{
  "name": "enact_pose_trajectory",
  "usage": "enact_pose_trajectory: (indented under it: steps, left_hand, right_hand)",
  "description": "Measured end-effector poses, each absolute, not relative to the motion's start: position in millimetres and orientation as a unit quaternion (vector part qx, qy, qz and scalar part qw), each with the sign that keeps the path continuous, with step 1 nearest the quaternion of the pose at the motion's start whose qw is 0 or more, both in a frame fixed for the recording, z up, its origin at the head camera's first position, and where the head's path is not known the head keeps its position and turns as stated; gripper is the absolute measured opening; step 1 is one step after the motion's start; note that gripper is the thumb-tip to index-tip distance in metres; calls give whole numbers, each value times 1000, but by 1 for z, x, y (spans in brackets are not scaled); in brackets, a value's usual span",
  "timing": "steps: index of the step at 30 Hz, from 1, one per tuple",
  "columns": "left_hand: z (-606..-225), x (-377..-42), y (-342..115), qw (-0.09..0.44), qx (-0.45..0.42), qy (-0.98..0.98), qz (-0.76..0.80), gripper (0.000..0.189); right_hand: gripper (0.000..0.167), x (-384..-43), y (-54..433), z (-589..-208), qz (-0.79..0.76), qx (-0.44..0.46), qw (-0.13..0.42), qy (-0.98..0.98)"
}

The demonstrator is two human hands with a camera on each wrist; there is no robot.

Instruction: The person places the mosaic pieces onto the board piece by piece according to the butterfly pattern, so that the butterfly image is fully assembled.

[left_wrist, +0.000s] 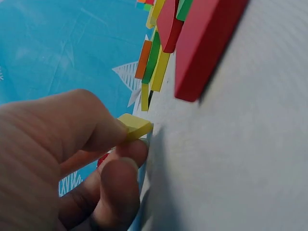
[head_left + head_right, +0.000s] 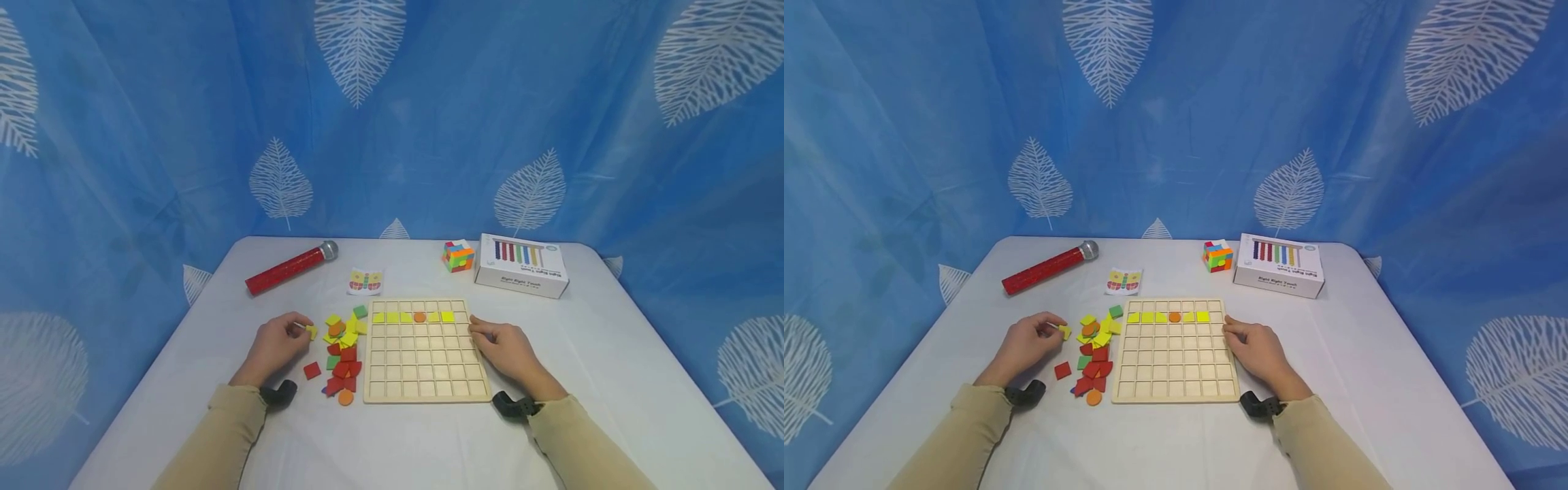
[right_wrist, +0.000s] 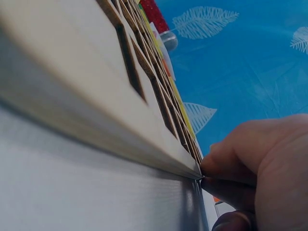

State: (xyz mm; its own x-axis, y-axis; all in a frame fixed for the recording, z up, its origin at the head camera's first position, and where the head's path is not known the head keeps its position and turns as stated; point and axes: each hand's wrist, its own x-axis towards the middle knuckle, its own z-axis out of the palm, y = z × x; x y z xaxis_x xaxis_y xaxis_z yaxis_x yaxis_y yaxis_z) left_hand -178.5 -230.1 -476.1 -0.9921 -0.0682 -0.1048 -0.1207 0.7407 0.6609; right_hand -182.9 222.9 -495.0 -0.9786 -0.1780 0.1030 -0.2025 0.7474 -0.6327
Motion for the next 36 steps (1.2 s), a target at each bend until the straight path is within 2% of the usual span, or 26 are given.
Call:
enact_pose_trajectory:
  steps: [8, 16, 23, 31, 36]
  left_hand:
    - [-475, -179, -229, 35, -48, 930, 362, 16]
    - [-476, -181, -230, 21, -25, 941, 338, 28]
    - [-473, -176, -234, 24, -18, 955, 296, 20]
    - [-476, -175, -235, 13, 0, 948, 317, 32]
    - [-477, -179, -233, 2, -10, 934, 357, 24]
  right_hand:
    - [31, -182, 224, -495, 345, 96, 14, -934]
    - [31, -185, 224, -496, 349, 98, 17, -932]
    - [31, -185, 224, -496, 349, 100, 23, -932]
    - [32, -183, 224, -496, 348, 94, 10, -933]
    - [31, -183, 224, -495, 352, 97, 9, -931]
